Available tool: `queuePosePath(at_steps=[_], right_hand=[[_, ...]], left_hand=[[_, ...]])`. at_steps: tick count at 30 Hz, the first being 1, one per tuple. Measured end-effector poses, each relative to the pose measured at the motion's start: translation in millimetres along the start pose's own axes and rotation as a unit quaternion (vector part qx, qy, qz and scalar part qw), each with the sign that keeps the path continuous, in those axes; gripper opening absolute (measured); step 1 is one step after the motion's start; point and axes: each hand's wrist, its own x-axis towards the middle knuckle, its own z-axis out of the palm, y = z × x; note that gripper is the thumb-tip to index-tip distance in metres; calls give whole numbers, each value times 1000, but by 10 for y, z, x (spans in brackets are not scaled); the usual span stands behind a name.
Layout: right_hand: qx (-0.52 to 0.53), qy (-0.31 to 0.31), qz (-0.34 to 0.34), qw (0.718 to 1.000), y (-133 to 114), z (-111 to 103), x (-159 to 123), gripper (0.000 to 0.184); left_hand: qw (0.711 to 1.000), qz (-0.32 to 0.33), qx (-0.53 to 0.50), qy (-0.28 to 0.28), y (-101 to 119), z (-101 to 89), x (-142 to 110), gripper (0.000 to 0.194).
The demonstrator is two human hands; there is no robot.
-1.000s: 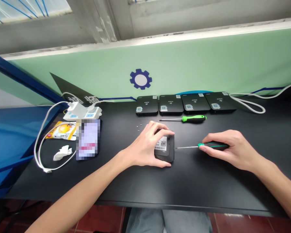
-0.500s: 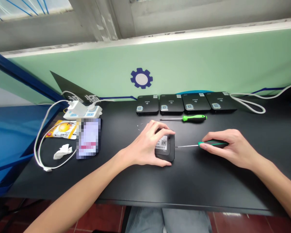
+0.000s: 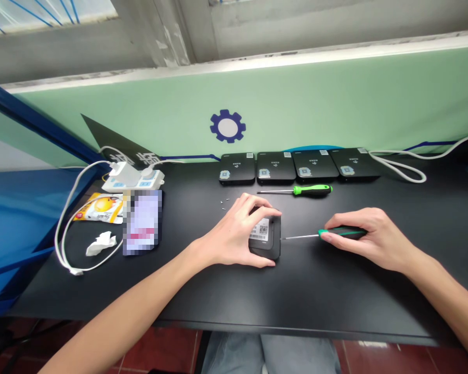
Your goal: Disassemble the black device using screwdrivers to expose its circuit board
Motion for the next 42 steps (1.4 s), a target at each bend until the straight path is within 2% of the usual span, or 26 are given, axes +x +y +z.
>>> queuePosePath(at_steps=[10, 16, 22, 29, 32, 36, 40, 42], right_hand=[[-8, 2, -1, 1000, -14, 1, -7, 36], [-23, 2, -15, 1000, -122, -47, 11, 33], [-119, -47, -29, 991, -410, -197, 84, 45], [-291, -50, -91, 951, -860, -253, 175, 43], [-301, -77, -70, 948, -971, -270, 291, 44], [-238, -122, -19, 963, -941, -289, 425, 45], [-208, -118, 5, 971, -786, -293, 344, 51], [-151, -112, 56, 981, -715, -293, 254, 57]], left_hand=[[1000, 0, 3, 1, -2, 0, -3, 98], [1000, -8, 2, -3, -2, -6, -4, 97], [1000, -20, 5, -8, 8, -16, 5, 98], [1000, -10, 16, -2, 18, -17, 7, 97], [1000, -5, 14, 4, 18, -14, 3, 98], [1000, -10, 8, 5, 41, -19, -10, 98], [1000, 2, -2, 15, 45, -22, -26, 100], [1000, 7, -5, 15, 36, -19, -34, 101]])
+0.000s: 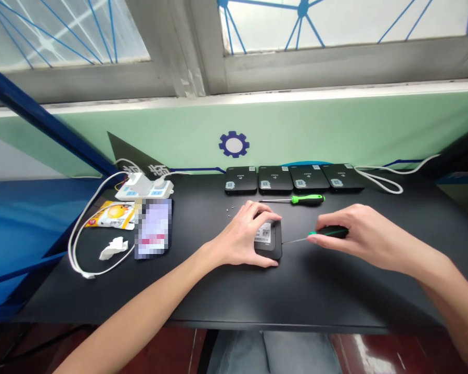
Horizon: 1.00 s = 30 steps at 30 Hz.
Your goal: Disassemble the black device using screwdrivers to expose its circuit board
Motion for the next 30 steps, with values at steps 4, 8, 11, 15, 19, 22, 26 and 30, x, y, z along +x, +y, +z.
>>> queuePosePath(at_steps=[4, 8, 11, 15, 19, 22, 26, 30], right_hand=[[59, -31, 53, 996, 80, 23, -81, 62], [84, -15, 61, 994, 151, -54, 7, 57], [120, 5, 44, 992, 232, -105, 127, 51], [185, 36, 21, 982, 351, -30, 263, 53], [208, 74, 28, 975, 467, 156, 298, 55], [214, 105, 30, 971, 501, 255, 289, 50], [216, 119, 18, 969, 460, 312, 291, 48], [212, 113, 5, 971, 420, 342, 300, 45]], left_hand=[[1000, -2, 13, 8, -16, 27, -20, 98], [997, -32, 50, 44, 6, 93, -37, 92], [994, -58, 73, 64, 63, 130, -35, 89], [990, -93, 70, 79, 140, 94, -20, 72], [984, -133, 62, 101, 112, -34, -17, 57], [987, -121, 66, 83, 61, -158, -12, 59], [998, -19, 7, -58, 74, -294, 0, 93], [986, -7, -25, -162, 123, -362, -7, 116]])
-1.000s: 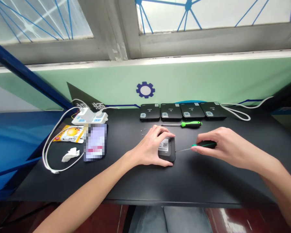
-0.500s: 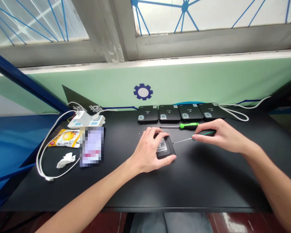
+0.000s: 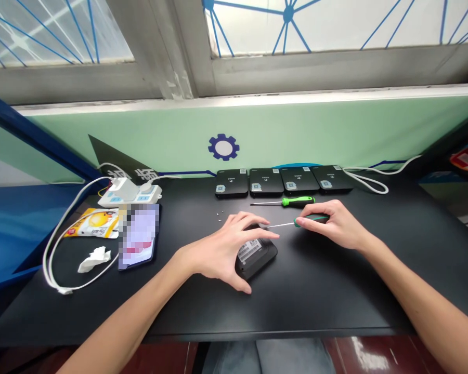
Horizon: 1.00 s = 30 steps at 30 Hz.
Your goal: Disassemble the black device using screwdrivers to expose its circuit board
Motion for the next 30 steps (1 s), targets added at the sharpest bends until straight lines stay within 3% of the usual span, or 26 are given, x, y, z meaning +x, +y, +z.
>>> queuePosePath(at_steps=[4, 8, 10, 14, 17, 26, 30], right_hand=[[-6, 9, 0, 1000, 26, 22, 0, 44], [-10, 35, 5, 999, 69, 62, 7, 46], [-10, 51, 10, 999, 91, 85, 16, 48], [-10, 83, 26, 996, 137, 115, 38, 50], [-10, 100, 33, 994, 162, 134, 47, 49], [-49, 123, 4, 991, 138, 261, 29, 34], [-101, 112, -10, 989, 136, 360, 31, 41]], left_hand=[[1000, -23, 13, -6, 8, 37, 5, 112], [990, -73, 70, 98, 9, 227, 80, 99], [985, -83, 83, 130, 10, 302, 108, 102], [993, -64, 32, 99, -3, 247, 85, 116], [996, -43, 0, 74, -47, 130, 48, 111], [993, -26, -12, 118, -157, 175, 68, 110], [993, -34, -9, 116, -120, 187, 68, 112]])
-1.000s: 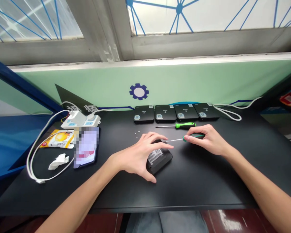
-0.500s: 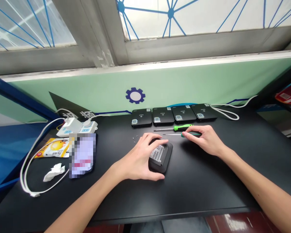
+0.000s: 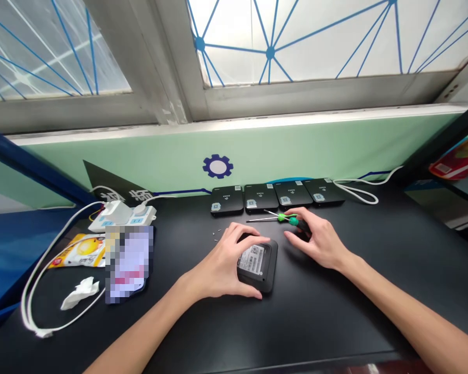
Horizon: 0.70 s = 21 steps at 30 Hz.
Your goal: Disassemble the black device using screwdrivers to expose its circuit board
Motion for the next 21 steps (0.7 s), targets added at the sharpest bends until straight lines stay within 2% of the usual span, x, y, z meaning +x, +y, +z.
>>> queuePosePath(at_steps=[9, 14, 21], right_hand=[[-102, -50, -24, 993, 108, 220, 83, 43], [-140, -57, -17, 988, 127, 226, 126, 40], [-167, -57, 11, 984, 314, 129, 42, 39]], left_hand=[[1000, -12, -20, 0, 16, 47, -18, 108], [999, -15, -31, 5, -6, 40, -15, 108], [998, 4, -56, -25, 6, -134, -11, 99]])
